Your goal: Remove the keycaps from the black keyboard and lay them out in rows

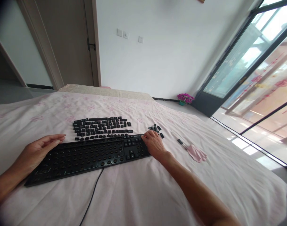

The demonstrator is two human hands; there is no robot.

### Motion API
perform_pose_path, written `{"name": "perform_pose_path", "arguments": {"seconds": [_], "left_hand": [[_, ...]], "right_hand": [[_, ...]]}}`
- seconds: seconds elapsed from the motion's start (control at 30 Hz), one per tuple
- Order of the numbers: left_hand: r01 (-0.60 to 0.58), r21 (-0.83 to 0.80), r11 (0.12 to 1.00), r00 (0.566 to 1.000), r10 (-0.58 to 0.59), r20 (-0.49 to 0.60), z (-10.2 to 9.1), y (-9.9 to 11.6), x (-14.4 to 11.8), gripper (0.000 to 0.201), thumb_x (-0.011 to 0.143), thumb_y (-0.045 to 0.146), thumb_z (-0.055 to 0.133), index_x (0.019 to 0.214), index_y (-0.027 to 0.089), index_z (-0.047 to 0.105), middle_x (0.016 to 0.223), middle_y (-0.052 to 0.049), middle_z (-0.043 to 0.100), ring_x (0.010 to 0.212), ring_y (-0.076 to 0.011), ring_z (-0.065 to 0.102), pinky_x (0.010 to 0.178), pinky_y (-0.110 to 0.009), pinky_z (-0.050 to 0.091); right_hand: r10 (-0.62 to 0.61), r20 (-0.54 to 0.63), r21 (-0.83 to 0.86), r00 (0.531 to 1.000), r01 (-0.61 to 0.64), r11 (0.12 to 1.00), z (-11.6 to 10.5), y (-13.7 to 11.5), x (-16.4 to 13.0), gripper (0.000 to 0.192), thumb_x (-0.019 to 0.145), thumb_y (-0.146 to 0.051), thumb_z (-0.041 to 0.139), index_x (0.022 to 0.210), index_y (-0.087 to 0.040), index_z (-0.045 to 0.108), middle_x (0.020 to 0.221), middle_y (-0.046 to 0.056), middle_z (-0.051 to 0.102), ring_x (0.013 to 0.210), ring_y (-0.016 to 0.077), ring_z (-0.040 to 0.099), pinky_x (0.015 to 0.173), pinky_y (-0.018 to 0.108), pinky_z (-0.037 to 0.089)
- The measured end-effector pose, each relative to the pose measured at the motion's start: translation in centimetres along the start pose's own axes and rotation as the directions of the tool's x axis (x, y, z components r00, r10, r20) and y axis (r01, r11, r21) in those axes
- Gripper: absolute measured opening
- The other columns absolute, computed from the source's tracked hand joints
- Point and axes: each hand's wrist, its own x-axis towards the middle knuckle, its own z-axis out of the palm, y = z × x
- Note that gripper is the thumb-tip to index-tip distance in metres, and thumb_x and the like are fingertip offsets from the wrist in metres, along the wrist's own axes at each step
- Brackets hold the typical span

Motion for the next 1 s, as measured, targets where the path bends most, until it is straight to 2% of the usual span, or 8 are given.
{"name": "perform_pose_path", "arguments": {"seconds": [0.23,0.37,0.47,0.53,0.6,0.63,0.8,1.0], "left_hand": [[0.003,0.013,1.000,1.000,-0.003,0.001,0.0,0.0,-0.1,0.062,0.074,0.061,0.065,0.123,0.022,0.063,0.117,-0.006,0.070,0.102,-0.0234,0.066,0.072,-0.021,0.053],[0.002,0.023,1.000,1.000,-0.002,-0.002,0.1,0.3,-0.2,0.062,0.074,0.062,0.065,0.121,0.022,0.064,0.114,-0.006,0.071,0.097,-0.0220,0.068,0.069,-0.020,0.053],[0.004,0.029,1.000,1.000,-0.003,-0.014,0.1,0.3,-0.1,0.062,0.073,0.063,0.065,0.120,0.023,0.065,0.114,-0.006,0.072,0.097,-0.0224,0.068,0.068,-0.020,0.054],[0.001,0.019,1.000,1.000,-0.001,-0.010,0.1,0.2,-0.1,0.063,0.072,0.063,0.065,0.120,0.022,0.065,0.114,-0.007,0.071,0.097,-0.0239,0.068,0.068,-0.021,0.055],[0.001,0.019,1.000,1.000,-0.001,-0.007,0.1,0.1,0.0,0.064,0.072,0.063,0.065,0.121,0.022,0.064,0.115,-0.007,0.071,0.100,-0.0250,0.068,0.070,-0.023,0.055],[0.002,0.024,1.000,1.000,-0.002,-0.008,0.1,0.0,0.0,0.063,0.072,0.064,0.065,0.120,0.022,0.064,0.115,-0.007,0.071,0.101,-0.0251,0.068,0.071,-0.023,0.055],[0.015,0.041,0.999,1.000,-0.015,-0.017,0.0,-0.1,0.2,0.063,0.071,0.065,0.065,0.119,0.024,0.066,0.115,-0.006,0.071,0.101,-0.0259,0.068,0.072,-0.024,0.056],[0.034,0.015,0.999,0.999,-0.034,-0.026,0.1,0.1,0.1,0.064,0.068,0.065,0.067,0.117,0.024,0.067,0.117,-0.007,0.071,0.099,-0.0258,0.069,0.068,-0.023,0.057]], "right_hand": [[0.033,0.035,0.029,0.999,-0.034,0.999,0.5,-1.0,-1.1,0.061,0.077,0.000,0.048,0.134,-0.019,0.054,0.134,0.011,0.055,0.132,0.0302,0.037,0.115,0.053,0.021],[0.036,0.054,0.109,0.998,-0.042,0.993,0.7,0.2,-1.4,0.077,0.068,0.005,0.046,0.139,-0.024,0.051,0.141,0.006,0.053,0.136,0.0295,0.035,0.113,0.052,0.027],[0.142,-0.013,0.206,0.990,-0.136,0.969,0.5,3.0,-0.1,0.068,0.074,0.003,0.042,0.133,-0.027,0.058,0.132,0.002,0.061,0.129,0.0233,0.047,0.107,0.041,0.038],[0.329,-0.046,0.248,0.943,-0.309,0.918,0.5,5.7,1.4,0.049,0.086,-0.006,0.042,0.124,-0.024,0.066,0.121,0.004,0.069,0.115,0.0208,0.058,0.099,0.033,0.044],[0.544,-0.005,0.203,0.839,-0.532,0.822,0.7,8.5,3.1,0.038,0.090,-0.018,0.047,0.117,-0.027,0.071,0.116,0.002,0.071,0.112,0.0215,0.059,0.094,0.031,0.044],[0.593,0.006,0.185,0.805,-0.584,0.791,0.9,9.8,3.9,0.035,0.090,-0.022,0.048,0.115,-0.028,0.072,0.114,0.003,0.072,0.111,0.0231,0.059,0.092,0.032,0.045],[0.684,0.083,0.111,0.725,-0.689,0.717,2.9,13.7,6.6,0.027,0.086,-0.031,0.056,0.103,-0.030,0.077,0.100,0.007,0.075,0.112,0.0291,0.056,0.087,0.037,0.042],[0.704,0.173,0.040,0.689,-0.719,0.694,5.0,14.5,7.6,0.020,0.079,-0.034,0.064,0.089,-0.027,0.080,0.090,0.010,0.075,0.107,0.0309,0.055,0.089,0.041,0.037]]}}
